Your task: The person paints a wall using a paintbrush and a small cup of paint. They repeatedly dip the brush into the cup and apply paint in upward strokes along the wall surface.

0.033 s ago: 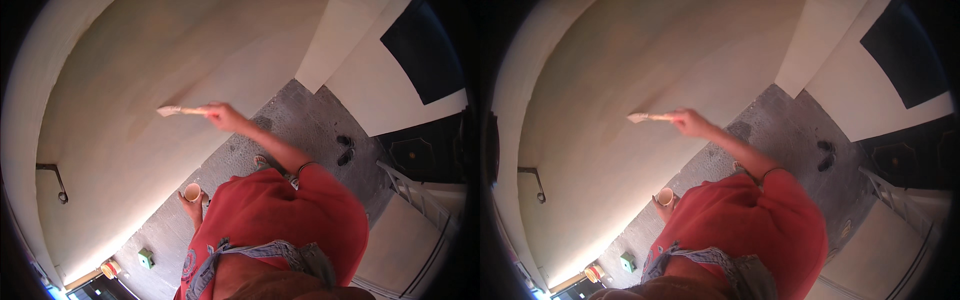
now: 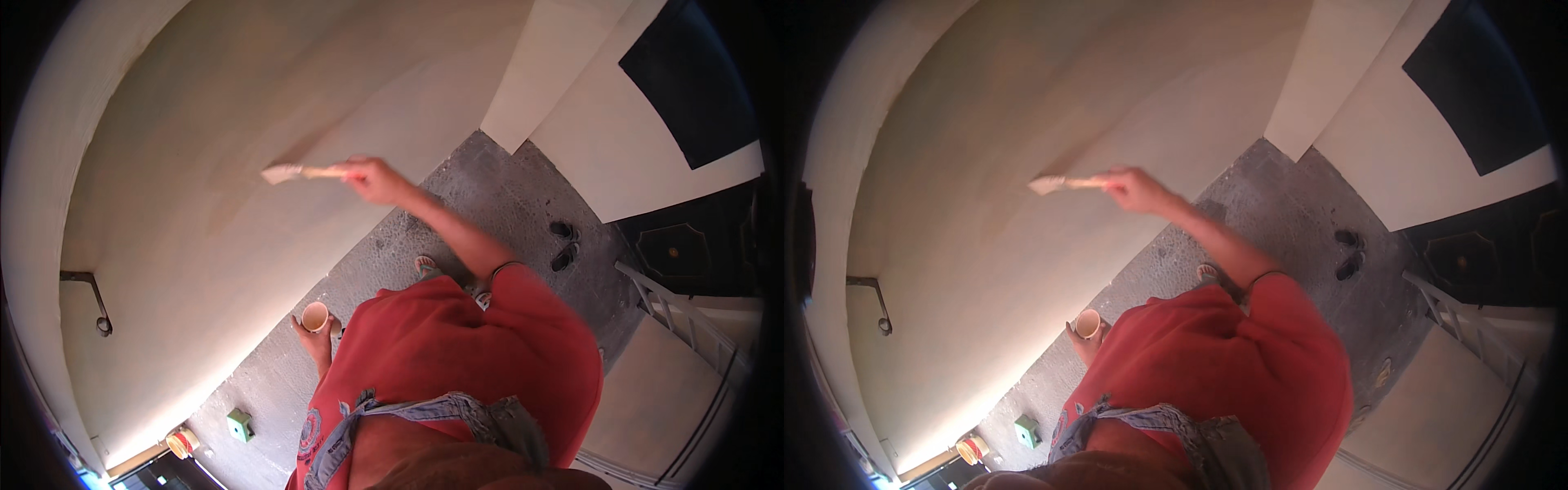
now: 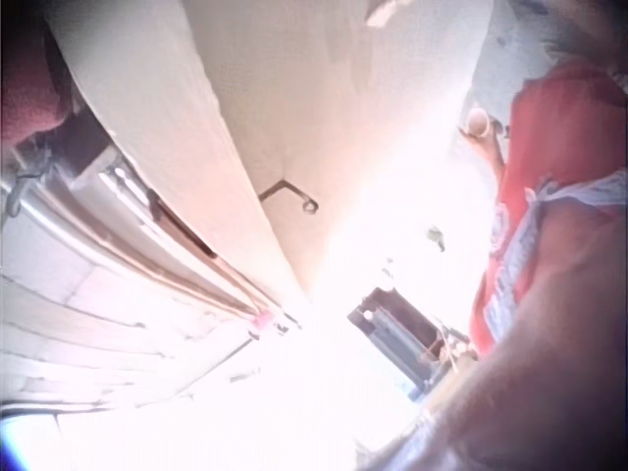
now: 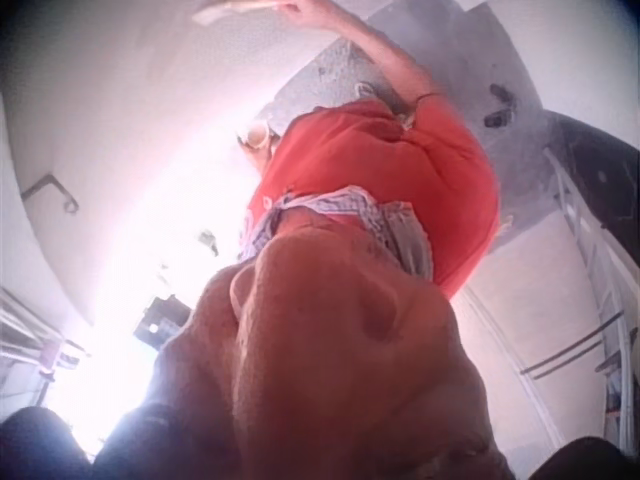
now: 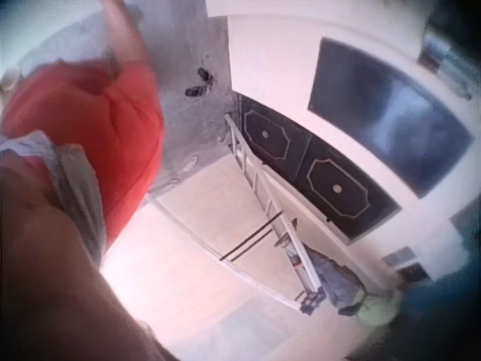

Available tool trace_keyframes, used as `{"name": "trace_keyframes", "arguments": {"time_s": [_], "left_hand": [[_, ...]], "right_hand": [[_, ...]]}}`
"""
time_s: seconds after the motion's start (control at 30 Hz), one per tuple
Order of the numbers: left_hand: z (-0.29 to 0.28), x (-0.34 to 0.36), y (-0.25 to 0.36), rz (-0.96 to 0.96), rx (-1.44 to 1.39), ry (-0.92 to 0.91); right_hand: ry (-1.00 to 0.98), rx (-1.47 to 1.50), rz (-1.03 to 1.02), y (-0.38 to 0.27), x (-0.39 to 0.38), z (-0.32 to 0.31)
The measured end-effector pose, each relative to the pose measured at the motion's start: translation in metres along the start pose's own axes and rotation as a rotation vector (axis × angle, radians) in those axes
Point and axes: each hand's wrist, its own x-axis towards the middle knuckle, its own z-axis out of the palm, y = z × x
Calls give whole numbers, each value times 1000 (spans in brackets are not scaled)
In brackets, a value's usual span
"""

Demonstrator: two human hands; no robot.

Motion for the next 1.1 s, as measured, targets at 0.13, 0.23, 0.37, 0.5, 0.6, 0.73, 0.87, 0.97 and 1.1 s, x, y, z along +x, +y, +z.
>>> {"name": "trace_keyframes", "arguments": {"time_s": [0.13, 0.23, 0.37, 0.5, 0.6, 0.73, 0.87, 0.97, 1.1], "left_hand": [[11, 4, 2, 10, -12, -2], [20, 10, 3, 8, 10, -3], [34, 16, 16, -5, -45, -42], [44, 21, 40, 17, -8, -71], [50, 26, 52, 50, -46, -60], [53, 19, 68, 38, -81, -30], [54, 11, 75, 48, 15, -23], [55, 9, 77, 8, -37, -44], [53, -1, 90, -25, -15, -28]], "right_hand": [[105, -77, 29, 20, 18, -117], [207, -184, 69, 30, 25, -194], [302, -261, 160, 63, 31, -289], [395, -352, 175, 101, 34, -381], [452, -357, 210, 133, 31, -438], [528, -373, 266, 173, 33, -507], [548, -406, 262, 204, 38, -560], [611, -438, 317, 227, 33, -601], [701, -463, 417, 244, 32, -623]]}}
